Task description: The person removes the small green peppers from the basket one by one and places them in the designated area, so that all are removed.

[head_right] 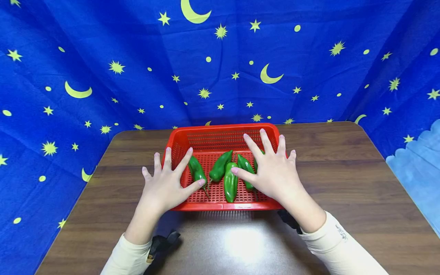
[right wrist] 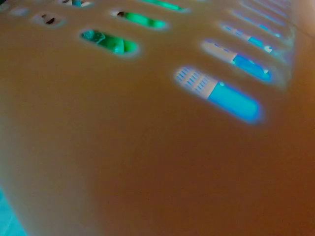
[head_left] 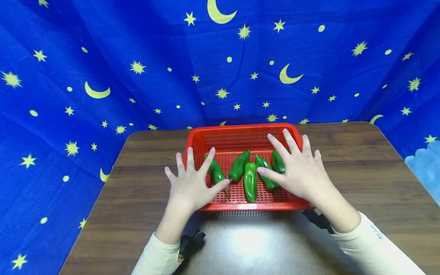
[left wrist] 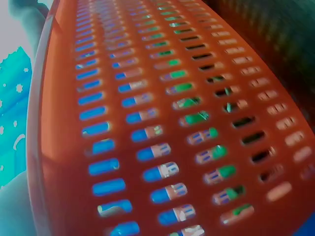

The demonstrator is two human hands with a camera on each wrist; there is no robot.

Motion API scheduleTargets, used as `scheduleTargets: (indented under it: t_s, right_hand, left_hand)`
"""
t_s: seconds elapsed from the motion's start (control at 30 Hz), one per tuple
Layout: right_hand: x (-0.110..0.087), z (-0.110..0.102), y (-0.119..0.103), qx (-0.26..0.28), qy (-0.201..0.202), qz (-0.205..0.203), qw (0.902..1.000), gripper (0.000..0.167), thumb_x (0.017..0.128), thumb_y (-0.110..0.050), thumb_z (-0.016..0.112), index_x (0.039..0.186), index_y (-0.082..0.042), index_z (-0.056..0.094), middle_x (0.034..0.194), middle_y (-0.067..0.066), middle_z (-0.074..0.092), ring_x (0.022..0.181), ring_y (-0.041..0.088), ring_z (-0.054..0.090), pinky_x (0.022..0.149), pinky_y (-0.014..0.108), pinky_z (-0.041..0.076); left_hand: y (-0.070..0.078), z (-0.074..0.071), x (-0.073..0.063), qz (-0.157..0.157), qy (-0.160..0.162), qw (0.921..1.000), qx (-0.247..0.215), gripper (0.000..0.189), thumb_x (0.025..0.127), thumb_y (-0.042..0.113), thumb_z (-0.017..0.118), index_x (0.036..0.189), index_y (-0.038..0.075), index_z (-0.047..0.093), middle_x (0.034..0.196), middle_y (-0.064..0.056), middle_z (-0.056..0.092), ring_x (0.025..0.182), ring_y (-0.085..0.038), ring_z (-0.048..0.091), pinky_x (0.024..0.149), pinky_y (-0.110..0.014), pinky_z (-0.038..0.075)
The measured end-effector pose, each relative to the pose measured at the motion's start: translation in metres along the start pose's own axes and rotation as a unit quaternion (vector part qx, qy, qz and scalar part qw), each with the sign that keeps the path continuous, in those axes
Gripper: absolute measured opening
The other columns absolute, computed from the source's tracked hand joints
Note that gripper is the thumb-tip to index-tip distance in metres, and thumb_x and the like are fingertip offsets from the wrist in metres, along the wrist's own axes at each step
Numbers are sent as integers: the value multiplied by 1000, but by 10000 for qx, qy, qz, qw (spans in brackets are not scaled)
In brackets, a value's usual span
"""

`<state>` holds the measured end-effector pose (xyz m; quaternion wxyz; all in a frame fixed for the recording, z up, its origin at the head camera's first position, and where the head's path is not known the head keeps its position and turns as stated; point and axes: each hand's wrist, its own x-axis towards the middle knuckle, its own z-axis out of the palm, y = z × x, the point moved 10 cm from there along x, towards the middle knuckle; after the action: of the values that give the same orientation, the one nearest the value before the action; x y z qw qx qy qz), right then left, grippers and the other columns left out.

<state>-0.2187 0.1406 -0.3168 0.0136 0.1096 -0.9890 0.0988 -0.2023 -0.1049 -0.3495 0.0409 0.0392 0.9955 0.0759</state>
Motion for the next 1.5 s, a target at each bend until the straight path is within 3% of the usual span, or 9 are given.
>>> scheduleTargets:
  t_s: [0.2,0.43,0.7,0.97,1.2,1.5]
  right_hand:
    - [-2,-1,1,1,-22,-48,10000,98,81,-88,39,160,-38,10,167,15,14,145,60,11,101,83,21]
    - [-5,-8,3,-166,170,-166,9996,99,80,-88,42,160,-36,13,166,13,20,143,58,19,97,77,34]
    - [-12,-20,8,-310,351,-367,9982,98,81,-84,47,160,-32,19,164,12,26,139,59,30,83,68,48]
    - [-19,-35,7,-369,390,-419,9977,99,79,-85,50,159,-33,22,162,8,32,141,48,33,89,68,46]
    - [-15,-47,-9,-350,473,-718,9957,99,78,-85,52,158,-33,25,151,9,47,135,42,43,93,66,44]
    - [5,-53,-29,-126,41,-1035,9945,101,76,-88,48,158,-35,22,152,7,47,131,41,49,95,65,44]
  left_hand:
    - [-12,1,0,179,170,9996,-97,98,80,83,49,159,42,6,164,-26,11,148,-57,8,111,-78,11]
    - [-30,8,0,377,242,9959,-786,105,78,83,54,159,40,3,165,-24,9,152,-46,10,118,-67,18]
    - [-44,15,-2,329,161,9889,-1442,112,75,84,56,161,29,9,168,-16,1,155,-39,2,113,-70,25]
    - [-53,21,-8,186,83,9806,-1949,123,74,86,55,161,16,4,168,-8,-6,156,-30,-3,118,-63,21]
    - [-53,19,-7,357,317,9843,-1701,125,74,85,57,160,8,11,168,-11,0,156,-30,0,124,-55,12]
    - [-53,20,-8,435,317,9841,-1695,137,64,88,63,160,6,9,168,-14,0,156,-32,1,125,-53,10]
